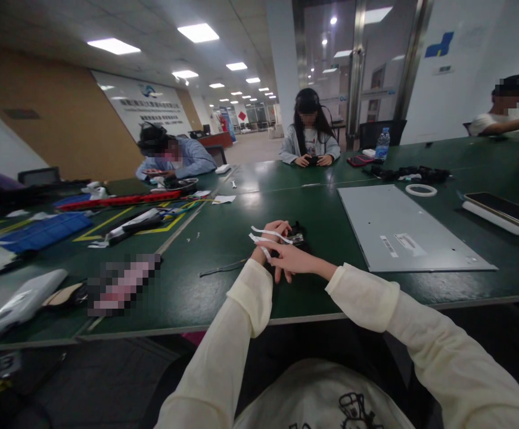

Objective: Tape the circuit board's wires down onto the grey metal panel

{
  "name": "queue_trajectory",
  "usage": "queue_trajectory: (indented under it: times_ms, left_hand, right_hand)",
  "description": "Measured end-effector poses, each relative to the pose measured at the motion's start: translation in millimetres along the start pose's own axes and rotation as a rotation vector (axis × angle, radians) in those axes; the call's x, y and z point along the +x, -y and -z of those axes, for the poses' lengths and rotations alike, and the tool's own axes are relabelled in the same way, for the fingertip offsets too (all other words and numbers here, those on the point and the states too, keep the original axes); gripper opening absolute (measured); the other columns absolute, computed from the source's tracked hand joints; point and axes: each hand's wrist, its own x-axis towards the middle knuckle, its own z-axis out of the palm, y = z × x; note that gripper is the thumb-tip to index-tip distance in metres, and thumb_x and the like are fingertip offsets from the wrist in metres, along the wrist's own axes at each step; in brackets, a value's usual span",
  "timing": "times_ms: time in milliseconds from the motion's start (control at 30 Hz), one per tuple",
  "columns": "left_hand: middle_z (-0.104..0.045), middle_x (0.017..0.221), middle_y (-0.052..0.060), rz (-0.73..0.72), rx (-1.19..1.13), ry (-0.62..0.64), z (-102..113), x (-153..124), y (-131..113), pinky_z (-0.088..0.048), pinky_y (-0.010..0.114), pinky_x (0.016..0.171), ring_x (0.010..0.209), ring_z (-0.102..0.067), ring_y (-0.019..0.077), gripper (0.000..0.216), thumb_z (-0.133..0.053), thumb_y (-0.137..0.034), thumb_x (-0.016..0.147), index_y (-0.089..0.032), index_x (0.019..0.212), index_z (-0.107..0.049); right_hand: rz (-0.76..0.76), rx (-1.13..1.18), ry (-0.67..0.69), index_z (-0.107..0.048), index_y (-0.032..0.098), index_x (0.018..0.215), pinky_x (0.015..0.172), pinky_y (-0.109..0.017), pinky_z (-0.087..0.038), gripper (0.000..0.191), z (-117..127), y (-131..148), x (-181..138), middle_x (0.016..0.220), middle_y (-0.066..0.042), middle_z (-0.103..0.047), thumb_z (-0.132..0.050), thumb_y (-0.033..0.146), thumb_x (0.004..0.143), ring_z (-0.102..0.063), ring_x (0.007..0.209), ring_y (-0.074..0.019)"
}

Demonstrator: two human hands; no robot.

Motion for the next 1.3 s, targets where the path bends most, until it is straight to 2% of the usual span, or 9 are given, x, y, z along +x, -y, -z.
queue_trajectory:
  times_ms: [300,467,567,667,767,833,900,1000,1300]
  left_hand:
    - [-0.051,0.056,-0.002,-0.035,-0.023,0.047,0,5,9,-0.034,0.021,0.048,0.050,-0.047,0.0089,0.027,-0.055,-0.038,0.079,-0.015,0.065,-0.061]
    - [-0.051,0.055,-0.002,-0.016,-0.064,0.045,1,6,11,-0.036,0.021,0.048,0.050,-0.048,0.0091,0.028,-0.056,-0.038,0.079,-0.015,0.064,-0.060]
    - [-0.049,0.053,-0.003,-0.047,-0.069,-0.034,-1,5,13,-0.034,0.021,0.046,0.046,-0.046,0.0088,0.031,-0.054,-0.041,0.081,-0.016,0.065,-0.058]
    - [-0.051,0.055,-0.003,-0.088,-0.012,-0.161,-1,5,11,-0.037,0.021,0.049,0.049,-0.048,0.0094,0.025,-0.052,-0.037,0.082,-0.016,0.069,-0.058]
    - [-0.061,0.072,0.001,-0.124,0.063,-0.210,1,4,7,-0.046,0.024,0.064,0.068,-0.059,0.0124,0.015,-0.058,-0.031,0.079,-0.016,0.080,-0.061]
    - [-0.065,0.092,0.005,-0.132,0.088,-0.113,5,3,3,-0.049,0.029,0.078,0.087,-0.062,0.0166,0.025,-0.064,-0.032,0.076,-0.017,0.096,-0.062]
    - [-0.063,0.110,0.010,-0.144,0.130,0.053,8,1,0,-0.047,0.035,0.091,0.105,-0.060,0.0222,0.045,-0.070,-0.037,0.073,-0.018,0.112,-0.060]
    - [-0.057,0.125,0.013,-0.178,0.254,0.244,14,-3,-1,-0.039,0.043,0.103,0.119,-0.053,0.0291,0.065,-0.077,-0.044,0.065,-0.020,0.122,-0.058]
    - [-0.046,0.140,0.018,-0.193,0.386,0.311,24,-3,-1,-0.033,0.048,0.108,0.130,-0.043,0.0359,0.098,-0.082,-0.050,0.054,-0.017,0.139,-0.044]
  right_hand:
    - [0.017,-0.054,0.101,-0.026,0.026,0.151,0.038,-0.013,-0.037,0.064,15,19,-15,0.050,0.009,-0.053,-0.052,0.030,0.093,-0.047,0.036,-0.0048]
    - [0.059,-0.043,0.094,-0.056,0.018,0.130,0.041,-0.015,-0.038,0.044,37,25,-19,0.049,0.007,-0.052,-0.052,0.038,0.091,-0.045,0.038,-0.0047]
    - [0.101,-0.027,-0.180,-0.061,0.016,0.122,0.043,-0.016,-0.037,0.041,63,19,-19,0.056,0.003,-0.058,-0.052,0.039,0.090,-0.050,0.044,-0.0063]
    - [0.047,-0.178,-0.595,-0.061,0.014,0.120,0.057,-0.020,-0.046,0.037,99,-4,-23,0.080,-0.006,-0.068,-0.045,0.031,0.091,-0.062,0.065,-0.0117]
    - [-0.190,-0.594,-0.951,-0.060,0.014,0.122,0.090,-0.035,-0.046,0.037,132,-41,-36,0.116,-0.015,-0.062,-0.043,0.025,0.090,-0.059,0.104,-0.0218]
    - [-0.436,-0.817,-1.079,-0.053,0.013,0.130,0.100,-0.048,-0.037,0.045,145,-68,-47,0.142,-0.020,-0.041,-0.047,0.030,0.089,-0.041,0.127,-0.0326]
    - [-0.669,-0.883,-1.079,-0.046,0.014,0.137,0.100,-0.060,-0.030,0.053,152,-91,-57,0.150,-0.022,-0.025,-0.048,0.038,0.090,-0.027,0.134,-0.0404]
    - [-0.847,-0.880,-0.941,-0.046,0.016,0.135,0.098,-0.067,-0.025,0.053,155,-111,-63,0.144,-0.023,-0.032,-0.039,0.046,0.092,-0.028,0.133,-0.0421]
    - [-0.763,-0.972,-0.829,-0.052,0.019,0.128,0.097,-0.064,-0.028,0.044,155,-115,-56,0.133,-0.017,-0.047,-0.030,0.038,0.095,-0.039,0.124,-0.0372]
